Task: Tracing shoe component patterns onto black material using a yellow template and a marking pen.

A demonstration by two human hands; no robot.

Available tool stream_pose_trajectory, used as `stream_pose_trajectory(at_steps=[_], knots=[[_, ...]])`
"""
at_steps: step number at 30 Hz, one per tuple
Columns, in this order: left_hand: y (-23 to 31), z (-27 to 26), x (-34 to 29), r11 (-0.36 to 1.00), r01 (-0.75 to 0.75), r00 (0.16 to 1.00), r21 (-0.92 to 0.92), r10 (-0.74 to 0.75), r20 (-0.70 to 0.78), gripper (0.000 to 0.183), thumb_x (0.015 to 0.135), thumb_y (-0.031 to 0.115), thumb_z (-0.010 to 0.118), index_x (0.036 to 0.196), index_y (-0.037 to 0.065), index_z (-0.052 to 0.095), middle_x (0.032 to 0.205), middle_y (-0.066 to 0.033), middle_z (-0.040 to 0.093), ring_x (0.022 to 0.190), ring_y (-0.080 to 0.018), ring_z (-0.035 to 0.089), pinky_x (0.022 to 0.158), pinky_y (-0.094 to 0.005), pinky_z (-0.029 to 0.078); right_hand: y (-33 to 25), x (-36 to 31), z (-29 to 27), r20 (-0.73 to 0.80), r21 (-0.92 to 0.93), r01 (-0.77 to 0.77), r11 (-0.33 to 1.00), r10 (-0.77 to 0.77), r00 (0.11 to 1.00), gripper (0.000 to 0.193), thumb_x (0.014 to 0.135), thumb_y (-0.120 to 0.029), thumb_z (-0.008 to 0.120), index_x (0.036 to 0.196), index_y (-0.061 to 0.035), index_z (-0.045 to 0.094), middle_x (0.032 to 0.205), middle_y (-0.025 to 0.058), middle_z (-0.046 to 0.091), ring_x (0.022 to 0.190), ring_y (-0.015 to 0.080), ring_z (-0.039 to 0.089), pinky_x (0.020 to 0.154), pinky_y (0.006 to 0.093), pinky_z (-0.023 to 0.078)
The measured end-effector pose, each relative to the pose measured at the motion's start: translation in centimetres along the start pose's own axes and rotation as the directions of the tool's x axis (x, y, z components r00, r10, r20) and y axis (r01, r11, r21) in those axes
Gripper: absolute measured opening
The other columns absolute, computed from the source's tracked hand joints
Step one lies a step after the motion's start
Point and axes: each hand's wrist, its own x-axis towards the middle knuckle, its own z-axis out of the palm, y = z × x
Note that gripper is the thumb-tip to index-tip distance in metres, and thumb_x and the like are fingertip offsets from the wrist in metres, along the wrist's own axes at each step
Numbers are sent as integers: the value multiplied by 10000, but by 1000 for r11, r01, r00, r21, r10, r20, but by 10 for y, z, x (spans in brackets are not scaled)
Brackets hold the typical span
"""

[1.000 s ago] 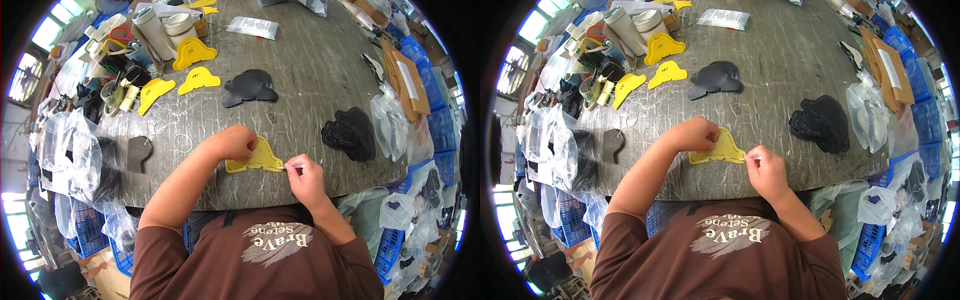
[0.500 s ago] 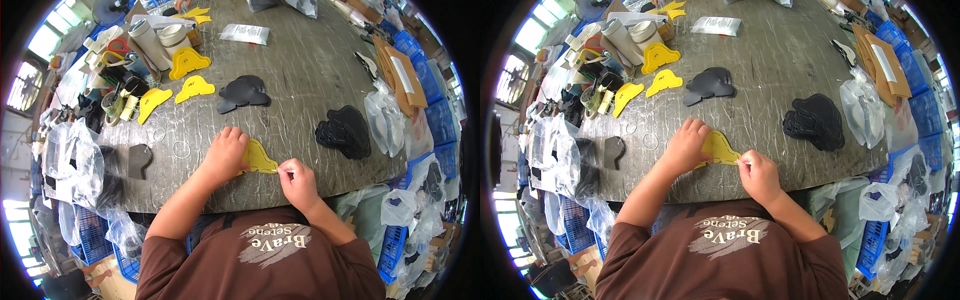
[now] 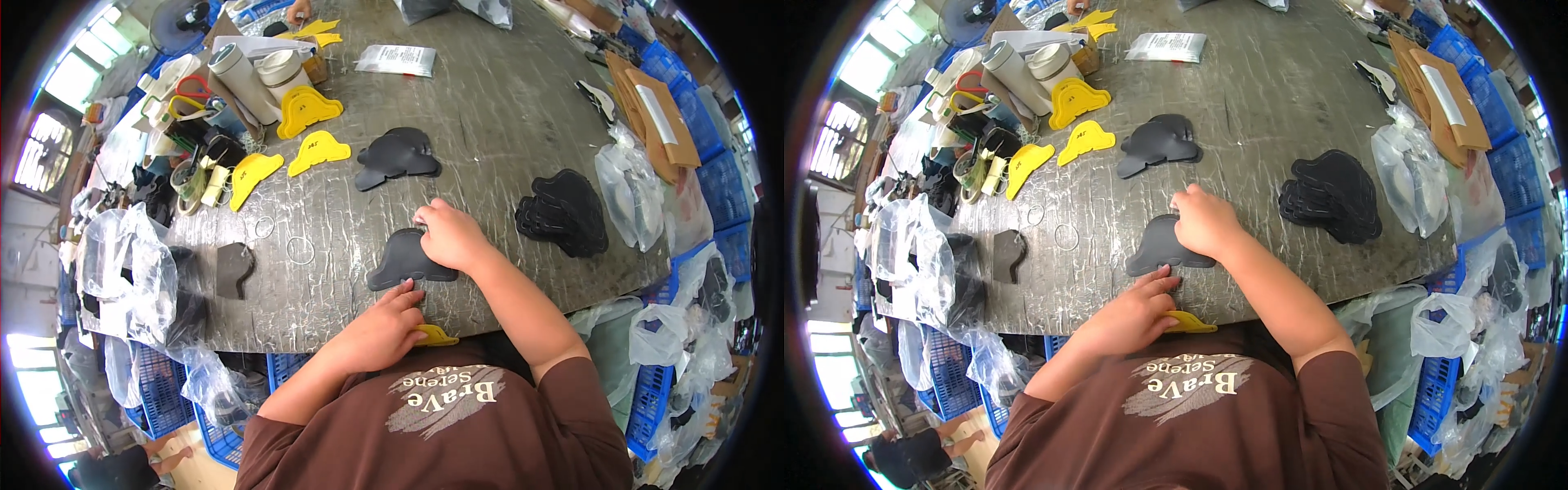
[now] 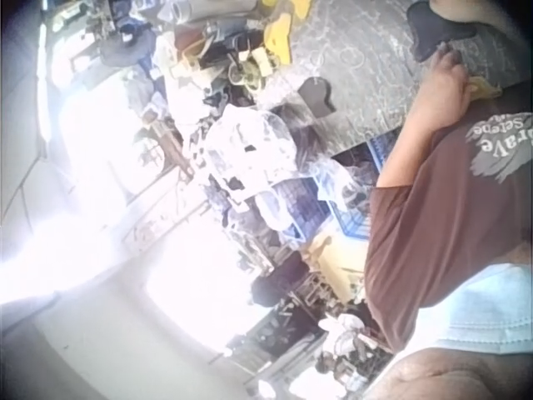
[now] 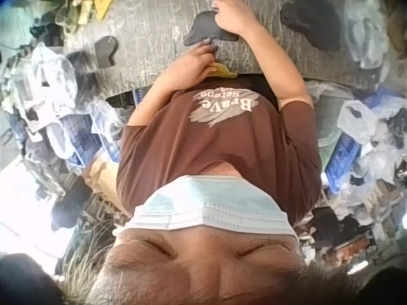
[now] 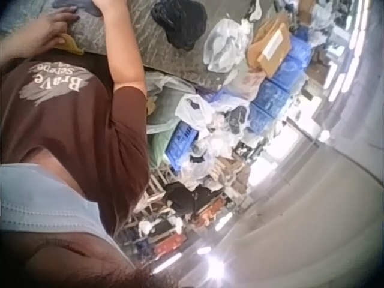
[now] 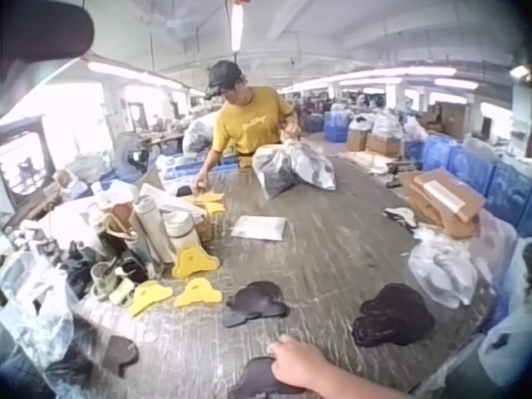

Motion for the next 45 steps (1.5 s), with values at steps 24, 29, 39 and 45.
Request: stream_pose_trajectory(at_steps=[24,29,39,45], knots=[[-115,-6,-33,150,-163,903,-975,-376,-209,250,916,139,660,1093,-38,651,1101,-168,695,1029,-270,666,952,-400,505,73,-69,-157,-790,-108,-233,966,59,611,250,776,-36,641,1024,-62,621,895,119,657,830,284,650,762,387,519],[-140,-7,-33,-89,-308,906,-947,-332,-263,354,903,178,683,1159,-58,621,1156,-237,658,1049,-341,661,956,-485,516,7,2,-69,-345,-90,41,995,-70,936,334,779,-163,752,1077,-78,629,1090,73,651,974,273,630,835,402,510],[-137,-9,-35,-135,-304,928,-943,-266,-261,336,904,204,677,1175,10,630,1219,-236,632,1077,-366,646,954,-508,499,28,62,12,-91,-279,230,932,-264,960,532,836,-265,714,1306,-71,558,1415,168,498,1363,363,414,979,421,504],[-145,-14,-41,-235,-262,943,-936,-269,-197,319,918,204,653,1175,18,616,1245,-260,606,1096,-392,634,960,-522,503,22,4,4,-120,-207,406,890,-435,893,248,821,-118,633,1056,-37,634,1150,203,589,1163,357,537,777,383,573]])
